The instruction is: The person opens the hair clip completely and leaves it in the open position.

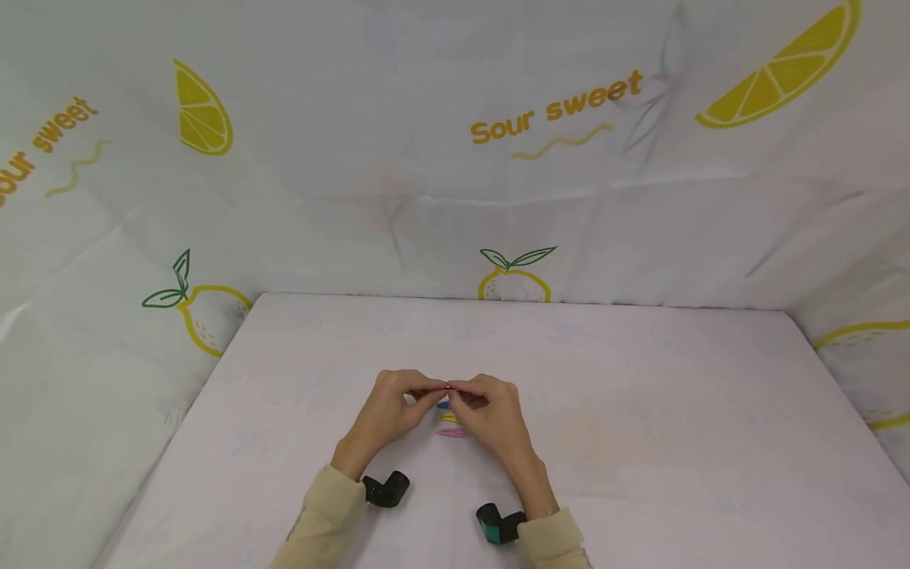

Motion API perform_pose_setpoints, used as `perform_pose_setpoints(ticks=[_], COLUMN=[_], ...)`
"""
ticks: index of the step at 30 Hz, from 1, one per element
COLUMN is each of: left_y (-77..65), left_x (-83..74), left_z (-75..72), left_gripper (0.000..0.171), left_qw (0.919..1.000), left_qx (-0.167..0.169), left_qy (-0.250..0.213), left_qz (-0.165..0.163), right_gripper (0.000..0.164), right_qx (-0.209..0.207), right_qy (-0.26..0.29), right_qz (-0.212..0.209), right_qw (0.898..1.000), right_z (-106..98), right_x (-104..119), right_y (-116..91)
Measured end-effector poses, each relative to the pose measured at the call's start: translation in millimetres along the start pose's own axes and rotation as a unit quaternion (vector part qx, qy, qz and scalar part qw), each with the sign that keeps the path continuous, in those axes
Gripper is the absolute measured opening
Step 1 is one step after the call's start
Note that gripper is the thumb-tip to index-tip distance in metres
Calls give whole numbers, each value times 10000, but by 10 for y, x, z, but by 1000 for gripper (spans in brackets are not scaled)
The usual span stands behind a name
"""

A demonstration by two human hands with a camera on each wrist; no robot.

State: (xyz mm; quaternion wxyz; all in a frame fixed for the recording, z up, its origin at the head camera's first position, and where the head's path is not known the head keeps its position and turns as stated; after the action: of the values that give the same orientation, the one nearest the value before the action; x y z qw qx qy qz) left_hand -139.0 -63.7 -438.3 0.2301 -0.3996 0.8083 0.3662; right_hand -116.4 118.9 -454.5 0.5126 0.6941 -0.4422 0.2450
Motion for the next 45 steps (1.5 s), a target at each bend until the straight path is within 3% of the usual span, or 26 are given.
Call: perform_pose_setpoints(ticks=[13, 28, 45], left_y=[-49, -42, -58], left_x=[-53, -51, -43], left_z=[33, 38, 48], left_gripper=[11, 11, 10], left_qw=[9995, 9993, 9994], left_qx=[-140, -231, -241], left_qy=[-30, 54, 161], left_qz=[265, 304, 213], right_gripper=[22, 22, 18], right_qx=[-466, -354, -222], right_qy=[3, 448, 382], right_qz=[51, 280, 649], right_qw=[9989, 9980, 9969], right_z=[46, 14, 27], right_x=[-15, -3, -16], right_y=[-81, -78, -90])
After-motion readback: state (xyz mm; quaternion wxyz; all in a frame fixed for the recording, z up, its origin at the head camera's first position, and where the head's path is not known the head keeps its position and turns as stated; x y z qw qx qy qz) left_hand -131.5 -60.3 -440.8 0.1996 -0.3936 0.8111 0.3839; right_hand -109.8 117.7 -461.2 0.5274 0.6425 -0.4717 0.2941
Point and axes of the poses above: each hand's wrist, its own y-axis towards the middle knuckle, its own z-axis out of the palm, x = y × z, the point moved 1 cm from there along y, towards the middle knuckle, and after that the axes turned 2 degrees about -x, right-handed, at the moved point
